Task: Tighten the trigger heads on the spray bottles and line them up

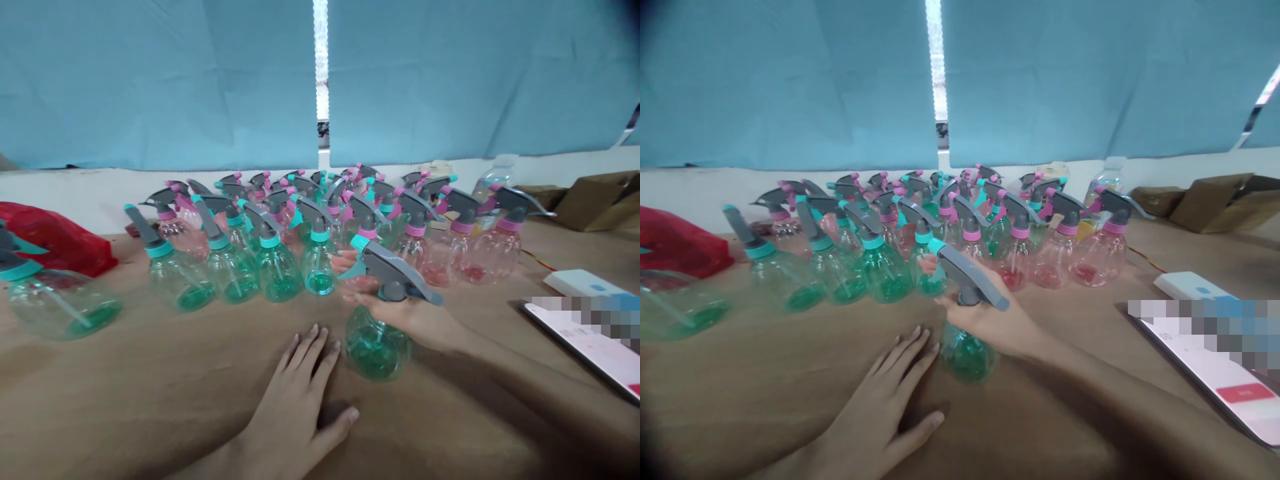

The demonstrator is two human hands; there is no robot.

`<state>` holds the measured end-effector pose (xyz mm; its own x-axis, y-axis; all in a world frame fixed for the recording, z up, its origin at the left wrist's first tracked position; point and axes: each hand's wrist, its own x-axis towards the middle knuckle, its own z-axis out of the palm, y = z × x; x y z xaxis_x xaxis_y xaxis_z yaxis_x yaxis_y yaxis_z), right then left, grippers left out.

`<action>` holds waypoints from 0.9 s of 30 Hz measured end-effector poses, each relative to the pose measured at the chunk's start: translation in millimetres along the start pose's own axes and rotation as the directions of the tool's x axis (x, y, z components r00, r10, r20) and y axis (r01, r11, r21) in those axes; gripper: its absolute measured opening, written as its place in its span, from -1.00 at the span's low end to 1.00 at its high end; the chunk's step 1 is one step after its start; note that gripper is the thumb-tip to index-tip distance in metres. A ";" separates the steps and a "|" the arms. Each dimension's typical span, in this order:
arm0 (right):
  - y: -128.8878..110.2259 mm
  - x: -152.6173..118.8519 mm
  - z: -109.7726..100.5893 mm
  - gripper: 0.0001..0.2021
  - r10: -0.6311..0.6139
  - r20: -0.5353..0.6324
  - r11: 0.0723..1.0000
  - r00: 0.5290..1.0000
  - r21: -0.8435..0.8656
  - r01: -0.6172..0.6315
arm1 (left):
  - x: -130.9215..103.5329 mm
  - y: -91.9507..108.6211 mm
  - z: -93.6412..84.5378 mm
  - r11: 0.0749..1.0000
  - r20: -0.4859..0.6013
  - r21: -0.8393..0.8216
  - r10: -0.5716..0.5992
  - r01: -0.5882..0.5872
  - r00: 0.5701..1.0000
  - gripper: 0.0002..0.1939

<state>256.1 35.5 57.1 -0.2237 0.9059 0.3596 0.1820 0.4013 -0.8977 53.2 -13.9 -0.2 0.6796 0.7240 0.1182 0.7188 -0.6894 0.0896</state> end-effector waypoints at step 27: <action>-4.0 -2.3 -9.1 -0.77 0.047 0.088 0.999 0.995 -0.029 -0.045 | 0.6 -1.8 1.5 1.000 0.015 0.012 -0.003 0.003 1.000 -0.34</action>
<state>264.6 33.0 62.2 -0.2982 0.9084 0.2931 0.2194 0.3641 -0.9051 52.6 -12.1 -1.8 0.6795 0.7264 0.1029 0.7225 -0.6869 0.0779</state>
